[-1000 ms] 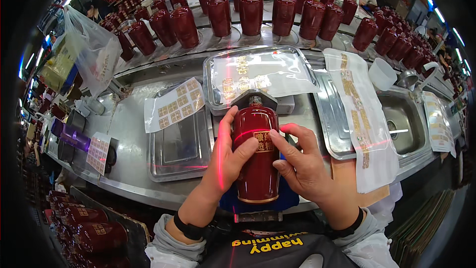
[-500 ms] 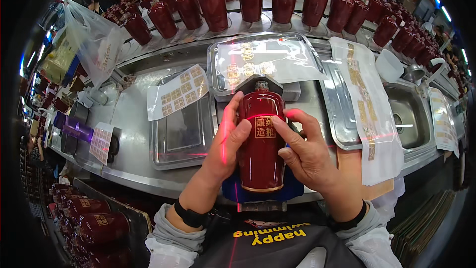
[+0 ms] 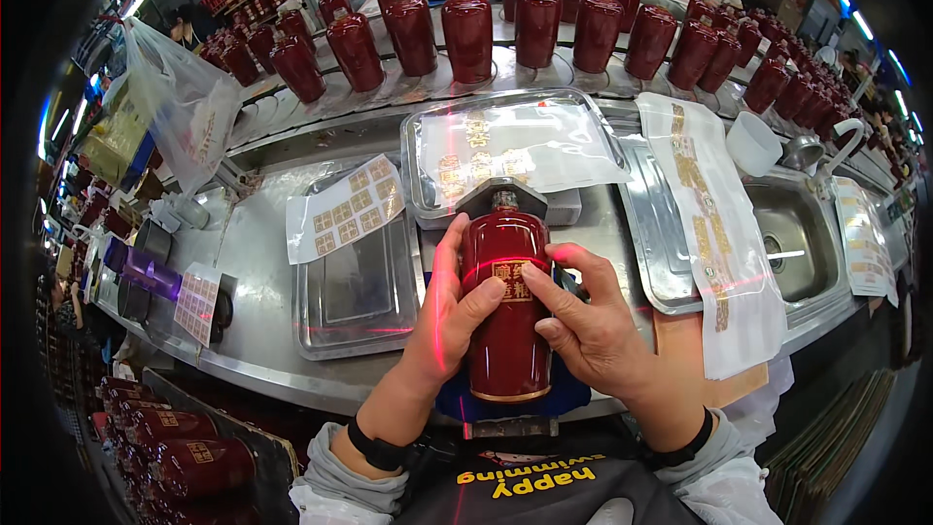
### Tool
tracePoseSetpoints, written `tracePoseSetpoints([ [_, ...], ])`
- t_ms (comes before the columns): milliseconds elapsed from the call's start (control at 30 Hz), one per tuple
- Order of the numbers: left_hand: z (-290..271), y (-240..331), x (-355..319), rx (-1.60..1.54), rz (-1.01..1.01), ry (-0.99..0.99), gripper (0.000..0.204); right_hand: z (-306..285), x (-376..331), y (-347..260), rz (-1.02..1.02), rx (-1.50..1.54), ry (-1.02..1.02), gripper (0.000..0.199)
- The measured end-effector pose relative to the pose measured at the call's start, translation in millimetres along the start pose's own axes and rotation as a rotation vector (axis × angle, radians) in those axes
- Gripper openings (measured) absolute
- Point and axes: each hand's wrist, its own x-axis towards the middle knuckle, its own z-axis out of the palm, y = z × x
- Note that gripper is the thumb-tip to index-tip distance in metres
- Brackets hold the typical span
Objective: Applying gold-colored labels and decorative seals to red bottles on an industrial assembly line.
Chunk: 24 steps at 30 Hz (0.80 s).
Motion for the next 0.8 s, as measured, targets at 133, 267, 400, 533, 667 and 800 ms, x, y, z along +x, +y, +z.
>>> tracePoseSetpoints([
  [133,0.0,0.3,0.6,-0.007,-0.003,0.010,0.086,0.3,2.2,0.7,-0.015,-0.029,0.002,0.050],
  [267,0.0,-0.2,1.9,0.009,0.005,0.011,0.085,0.9,3.9,1.6,-0.026,-0.048,0.007,0.051],
  [400,-0.1,-0.7,1.3,0.017,0.001,0.010,0.085,0.3,3.2,0.8,-0.033,-0.045,0.009,0.052],
  [533,0.6,-1.4,1.2,0.016,0.005,0.020,0.086,-2.6,4.4,-0.9,-0.041,-0.078,-0.004,0.052],
  [667,1.1,-0.8,0.8,0.038,0.003,0.036,0.087,-9.0,6.2,-3.3,-0.017,-0.068,0.103,0.056],
  [800,0.0,-0.6,1.7,0.087,0.003,0.051,0.087,-20.6,16.0,5.2,-0.106,-0.137,0.013,0.063],
])
